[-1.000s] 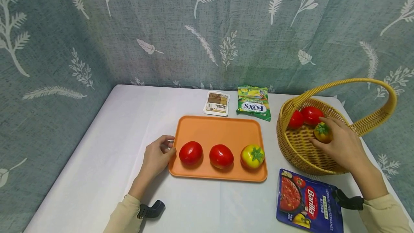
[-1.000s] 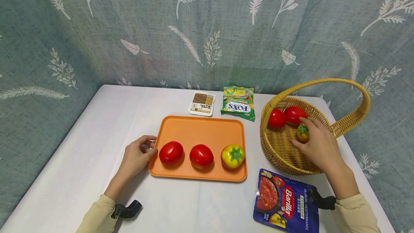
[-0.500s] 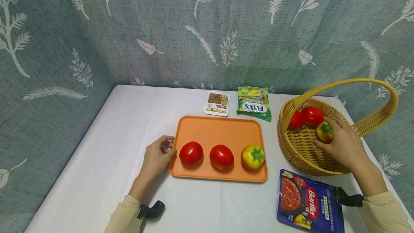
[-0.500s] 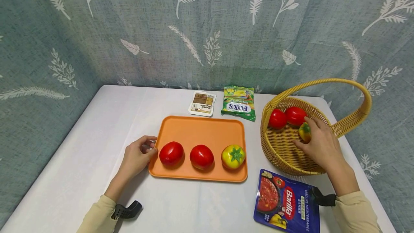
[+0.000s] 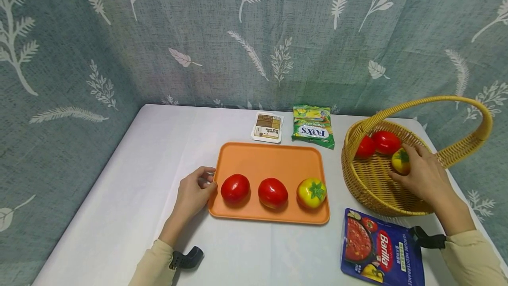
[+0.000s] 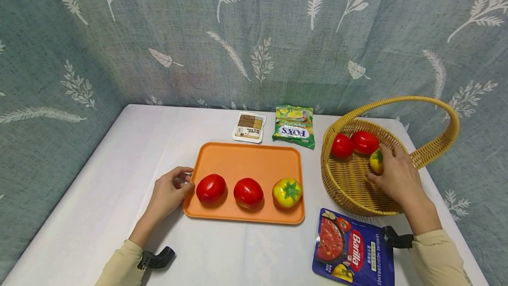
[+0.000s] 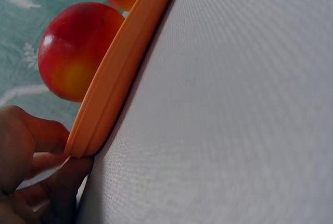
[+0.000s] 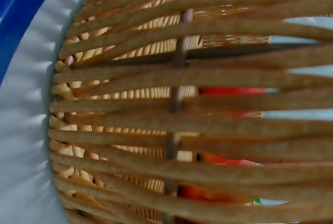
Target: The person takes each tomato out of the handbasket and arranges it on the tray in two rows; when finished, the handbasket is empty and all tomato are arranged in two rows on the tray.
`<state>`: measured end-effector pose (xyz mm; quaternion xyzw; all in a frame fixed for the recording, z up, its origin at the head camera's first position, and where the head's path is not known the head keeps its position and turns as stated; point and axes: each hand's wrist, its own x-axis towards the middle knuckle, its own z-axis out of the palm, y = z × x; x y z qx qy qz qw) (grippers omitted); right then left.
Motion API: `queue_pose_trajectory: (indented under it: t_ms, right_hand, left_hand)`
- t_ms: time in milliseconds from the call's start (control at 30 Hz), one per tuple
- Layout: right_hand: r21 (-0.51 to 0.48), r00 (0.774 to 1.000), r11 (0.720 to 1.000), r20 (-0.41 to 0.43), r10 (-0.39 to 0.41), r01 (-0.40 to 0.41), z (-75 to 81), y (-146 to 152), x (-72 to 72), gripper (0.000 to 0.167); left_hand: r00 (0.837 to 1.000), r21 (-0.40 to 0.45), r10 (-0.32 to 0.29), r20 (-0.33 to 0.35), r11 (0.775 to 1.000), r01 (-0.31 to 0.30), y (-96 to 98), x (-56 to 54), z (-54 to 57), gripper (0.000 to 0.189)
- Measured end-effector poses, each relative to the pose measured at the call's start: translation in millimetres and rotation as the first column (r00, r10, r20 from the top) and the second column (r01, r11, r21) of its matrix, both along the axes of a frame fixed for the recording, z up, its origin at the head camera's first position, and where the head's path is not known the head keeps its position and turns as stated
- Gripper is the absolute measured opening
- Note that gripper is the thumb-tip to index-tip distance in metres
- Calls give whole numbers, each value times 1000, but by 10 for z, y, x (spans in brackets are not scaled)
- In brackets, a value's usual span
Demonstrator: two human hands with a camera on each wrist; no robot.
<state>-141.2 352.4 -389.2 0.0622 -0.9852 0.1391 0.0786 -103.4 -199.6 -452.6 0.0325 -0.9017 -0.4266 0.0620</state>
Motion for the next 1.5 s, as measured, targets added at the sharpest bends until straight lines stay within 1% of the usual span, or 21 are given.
queue_pose_trajectory:
  t_ms: [100, 300, 433, 633, 800, 1067, 1333, 1500]
  right_hand:
    - [2, 1000, 1000, -2, 4, -4, -26, 22, -20, 86]
    - [-12, 1000, 1000, 1, 11, -11, -69, 59, -35, 69]
    - [-35, 1000, 999, -6, 15, -16, -82, 49, -25, 65]
    - [-48, 1000, 999, -4, 14, -14, -82, 41, -13, 66]
    - [-42, 1000, 999, -21, 23, -24, -86, 23, 2, 66]
    - [-48, 999, 999, -20, 24, -25, -68, 1, 42, 68]
    - [-49, 997, 998, -65, 32, -36, 32, -88, 153, 68]
    - [-47, 994, 997, -97, 48, -53, 125, -151, 211, 69]
  left_hand:
    - [1000, -2, -1, 0, 1000, 1, 0, -3, -9, 32]
    - [1000, -7, -4, 5, 1000, 4, 12, 0, 0, 31]
    - [1000, -3, -2, 8, 1000, 2, 13, -5, -1, 32]
    - [1000, 0, 3, 8, 1000, -3, 6, -6, -13, 32]
    - [1000, 3, 5, 7, 1000, -5, 6, -2, -14, 31]
    - [1000, -5, -2, -8, 1000, 2, 3, -3, -6, 31]
    - [1000, 3, -3, -18, 1000, 3, 1, -1, -5, 30]
    - [1000, 5, -5, 1, 1000, 5, -1, -12, -13, 31]
